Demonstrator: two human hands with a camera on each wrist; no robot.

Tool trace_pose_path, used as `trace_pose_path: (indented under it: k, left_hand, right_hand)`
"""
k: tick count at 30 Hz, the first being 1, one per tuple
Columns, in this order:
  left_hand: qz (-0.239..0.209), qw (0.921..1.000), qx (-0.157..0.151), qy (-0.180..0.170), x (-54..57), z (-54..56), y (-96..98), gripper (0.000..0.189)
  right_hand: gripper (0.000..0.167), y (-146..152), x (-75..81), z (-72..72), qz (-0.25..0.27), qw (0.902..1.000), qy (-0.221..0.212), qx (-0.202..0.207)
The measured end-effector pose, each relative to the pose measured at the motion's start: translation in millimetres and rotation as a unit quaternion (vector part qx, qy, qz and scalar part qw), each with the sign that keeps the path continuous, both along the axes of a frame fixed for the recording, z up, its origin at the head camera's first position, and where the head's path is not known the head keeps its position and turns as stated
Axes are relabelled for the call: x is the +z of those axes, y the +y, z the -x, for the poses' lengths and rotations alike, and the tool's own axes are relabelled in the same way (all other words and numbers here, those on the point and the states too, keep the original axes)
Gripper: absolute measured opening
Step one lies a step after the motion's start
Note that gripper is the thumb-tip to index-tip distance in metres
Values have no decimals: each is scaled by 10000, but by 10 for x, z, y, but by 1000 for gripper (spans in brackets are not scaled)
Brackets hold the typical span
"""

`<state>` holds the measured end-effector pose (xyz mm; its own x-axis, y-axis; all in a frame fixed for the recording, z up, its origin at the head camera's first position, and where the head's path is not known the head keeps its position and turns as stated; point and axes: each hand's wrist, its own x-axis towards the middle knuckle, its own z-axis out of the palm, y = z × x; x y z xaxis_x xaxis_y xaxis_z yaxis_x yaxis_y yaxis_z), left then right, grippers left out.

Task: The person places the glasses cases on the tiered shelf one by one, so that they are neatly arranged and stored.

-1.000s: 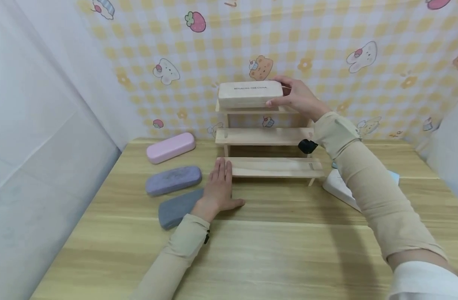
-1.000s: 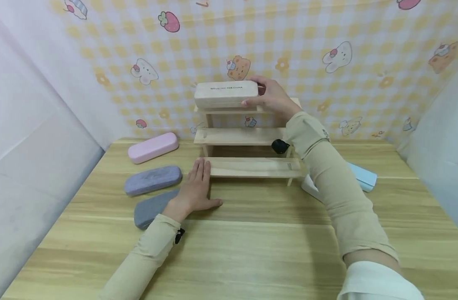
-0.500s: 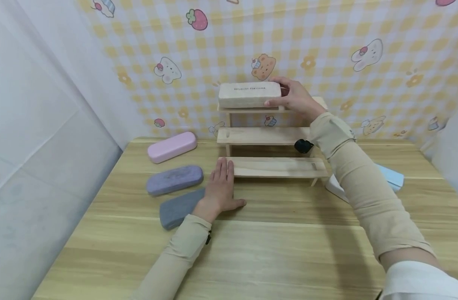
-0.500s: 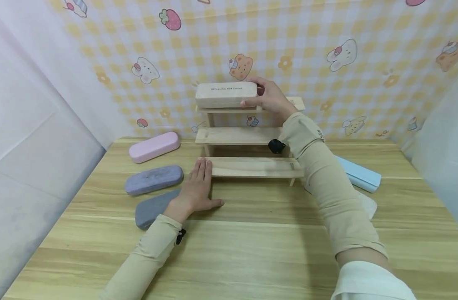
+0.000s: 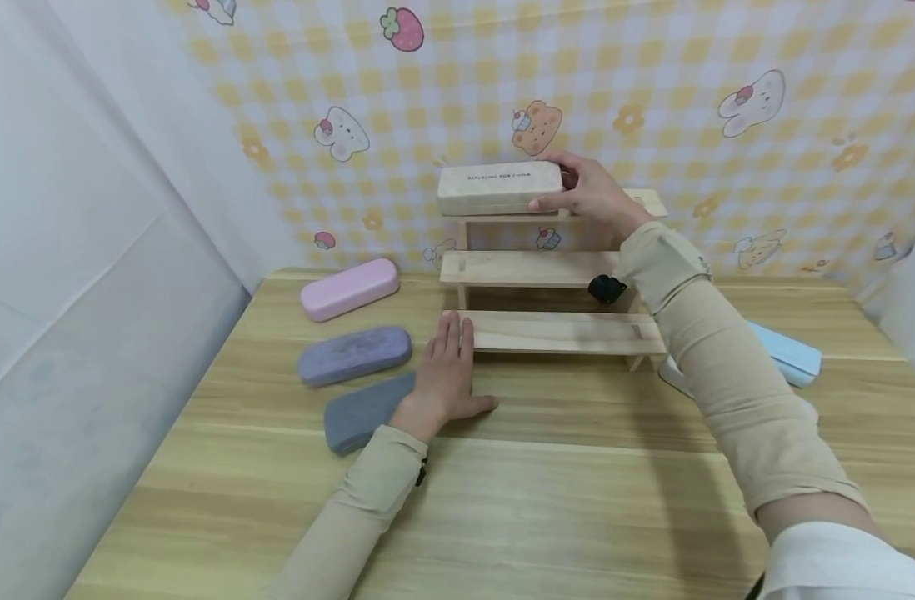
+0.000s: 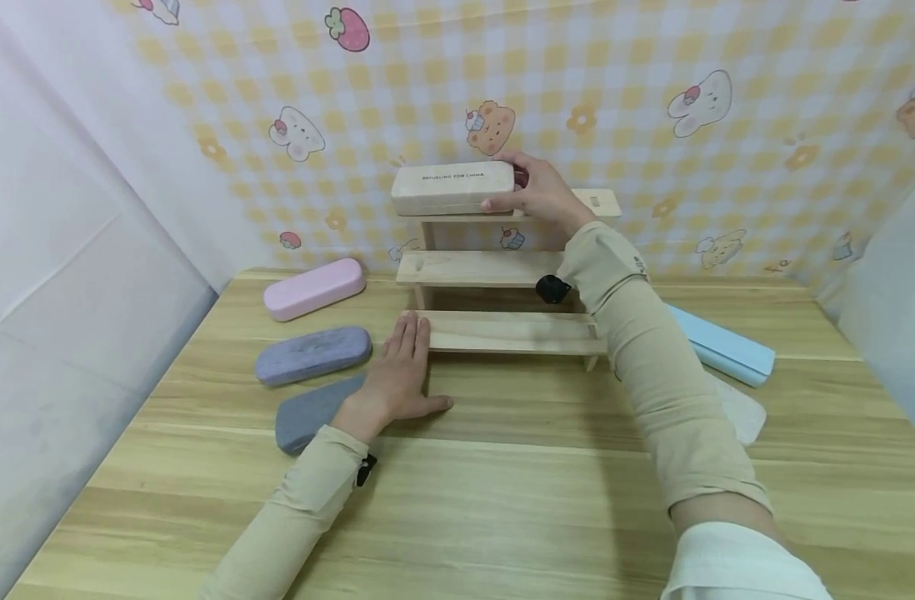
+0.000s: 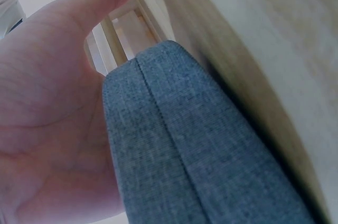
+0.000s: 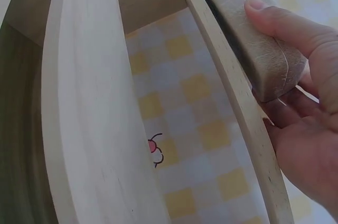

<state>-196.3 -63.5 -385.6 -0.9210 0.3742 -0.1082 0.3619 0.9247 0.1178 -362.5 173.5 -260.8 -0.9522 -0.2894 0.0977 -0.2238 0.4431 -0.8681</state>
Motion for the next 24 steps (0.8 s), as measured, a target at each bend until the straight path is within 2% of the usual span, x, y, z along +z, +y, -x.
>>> trace_pose_path:
  k: [5,13,21,24]
  left_hand:
    - [40,10000,41,-15,10,-3,1,118]
    - [98,9999,31,-53,23,-7,3,115]
    - [99,9999,8,31,23,-6,-5,116]
    - [145,9999,-18,34,20,-1,-2,115]
  right_hand:
    - [76,-4,23,16,-220,9997,-51,83]
    - [85,-17,51,16,-941,9953,-90,197]
    - [87,-21,83,20,-1245,9916,-196,284]
    - [90,6,77,-4,-1208,9921,-179,291]
